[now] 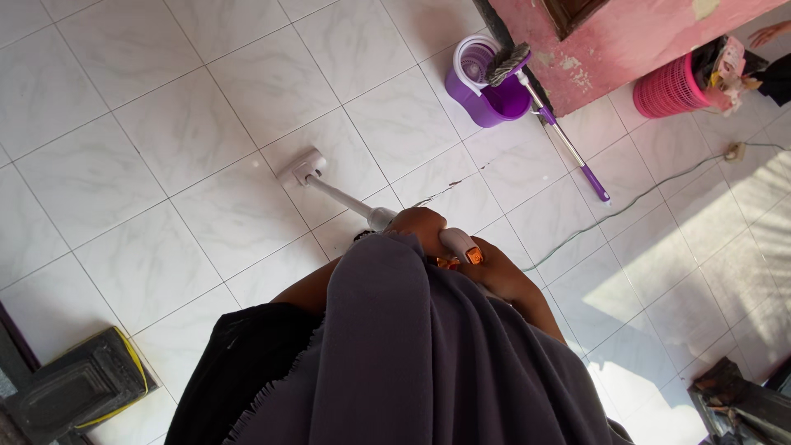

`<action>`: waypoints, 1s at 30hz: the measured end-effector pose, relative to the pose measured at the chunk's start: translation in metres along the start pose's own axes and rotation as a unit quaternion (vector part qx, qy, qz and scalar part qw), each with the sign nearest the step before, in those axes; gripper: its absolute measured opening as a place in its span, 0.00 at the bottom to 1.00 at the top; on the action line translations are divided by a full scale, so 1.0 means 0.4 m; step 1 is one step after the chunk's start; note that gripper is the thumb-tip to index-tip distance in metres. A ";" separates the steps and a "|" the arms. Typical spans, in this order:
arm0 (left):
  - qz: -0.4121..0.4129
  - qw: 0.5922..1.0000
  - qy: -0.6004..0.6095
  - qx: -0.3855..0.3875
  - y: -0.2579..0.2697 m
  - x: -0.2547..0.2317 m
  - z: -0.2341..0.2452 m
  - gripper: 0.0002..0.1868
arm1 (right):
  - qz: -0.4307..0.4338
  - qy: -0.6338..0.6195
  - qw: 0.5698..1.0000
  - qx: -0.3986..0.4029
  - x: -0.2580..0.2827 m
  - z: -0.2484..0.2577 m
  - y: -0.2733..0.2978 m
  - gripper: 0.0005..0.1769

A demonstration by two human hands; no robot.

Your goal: The person vacuums the tiled floor of an entryway by pushing and pulling the vacuum head across the surface, maneuvering around a broom, a mop bucket, and shoes on the ground.

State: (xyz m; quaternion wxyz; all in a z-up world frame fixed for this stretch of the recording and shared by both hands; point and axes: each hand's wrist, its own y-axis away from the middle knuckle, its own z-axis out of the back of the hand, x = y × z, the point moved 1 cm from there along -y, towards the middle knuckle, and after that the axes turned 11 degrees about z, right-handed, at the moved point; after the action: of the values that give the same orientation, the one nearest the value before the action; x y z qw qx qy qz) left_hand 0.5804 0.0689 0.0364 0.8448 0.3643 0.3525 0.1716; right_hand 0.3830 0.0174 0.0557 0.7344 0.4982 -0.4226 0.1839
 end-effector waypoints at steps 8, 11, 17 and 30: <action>0.074 0.993 0.025 -0.086 0.031 0.180 -0.173 0.28 | 0.058 0.067 0.993 0.083 -0.113 -0.166 -0.090 0.33; 0.092 0.991 0.021 -0.091 0.070 0.184 -0.219 0.29 | 0.062 0.154 0.981 0.097 -0.130 -0.188 -0.053 0.35; 0.069 0.991 0.050 -0.103 0.201 0.098 -0.390 0.31 | 0.019 0.122 0.977 0.173 -0.103 -0.143 0.163 0.36; 0.109 0.935 0.143 -0.306 0.314 0.510 -0.545 0.37 | 0.057 0.184 0.942 0.275 -0.077 -0.529 0.083 0.31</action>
State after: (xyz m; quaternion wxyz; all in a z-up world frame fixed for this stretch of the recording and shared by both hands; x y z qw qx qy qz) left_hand 0.5604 0.3732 -0.0728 0.8323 0.0960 0.3580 0.4121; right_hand 0.4351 0.2242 0.0191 0.6224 0.6133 -0.2403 0.4228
